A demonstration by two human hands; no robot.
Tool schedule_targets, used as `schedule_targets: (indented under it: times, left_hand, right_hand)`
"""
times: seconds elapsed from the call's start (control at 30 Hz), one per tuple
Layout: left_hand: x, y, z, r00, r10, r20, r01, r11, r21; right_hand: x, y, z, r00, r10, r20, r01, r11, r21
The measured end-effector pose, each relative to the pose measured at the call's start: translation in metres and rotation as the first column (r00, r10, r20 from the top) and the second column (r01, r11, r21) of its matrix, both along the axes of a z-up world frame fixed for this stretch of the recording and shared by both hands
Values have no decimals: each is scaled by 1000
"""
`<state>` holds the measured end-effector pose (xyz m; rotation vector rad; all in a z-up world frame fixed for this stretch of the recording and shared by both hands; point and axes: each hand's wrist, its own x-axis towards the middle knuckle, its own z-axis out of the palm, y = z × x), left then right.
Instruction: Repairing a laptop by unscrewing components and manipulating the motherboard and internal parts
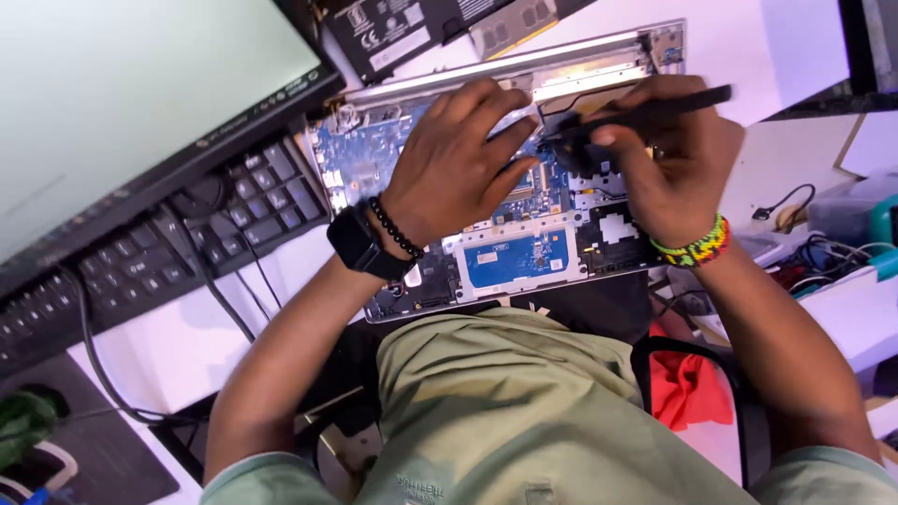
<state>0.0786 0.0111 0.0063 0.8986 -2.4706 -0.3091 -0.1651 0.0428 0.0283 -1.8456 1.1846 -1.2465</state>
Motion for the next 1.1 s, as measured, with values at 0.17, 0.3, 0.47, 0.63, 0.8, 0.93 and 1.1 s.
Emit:
schedule_targets:
  times: [0.17,0.3,0.47,0.63,0.8,0.93,1.1]
  left_hand:
    - [-1,1,-4,1000,14,26,-15,999,31]
    - [0,2,-3,998,32,55,-33,999,16]
    - [-1,3,-4,998,44,48,-44,999,2]
    - [-2,3,-1,998,40,58,-41,999,12]
    - [-1,3,-2,999,34,41,-34,999,6]
    - [-1,3,-2,999,35,41,-34,999,-6]
    - [-1,3,-1,999,34,41,-33,999,-11]
  right_hand:
    - [1,1,1,921,-81,-380,23,988,-155]
    - [1,-2,0,917,-70,-392,-10,980,-198]
    - [-1,-1,-3,888,-95,-449,-9,974,-225]
    - [1,-3,0,897,-73,-436,-18,979,-201]
    - [1,-5,4,893,-44,-448,-57,976,-211]
    - [1,-7,4,886,-30,-463,-86,970,-228]
    - [1,-7,5,881,-20,-472,-95,971,-219]
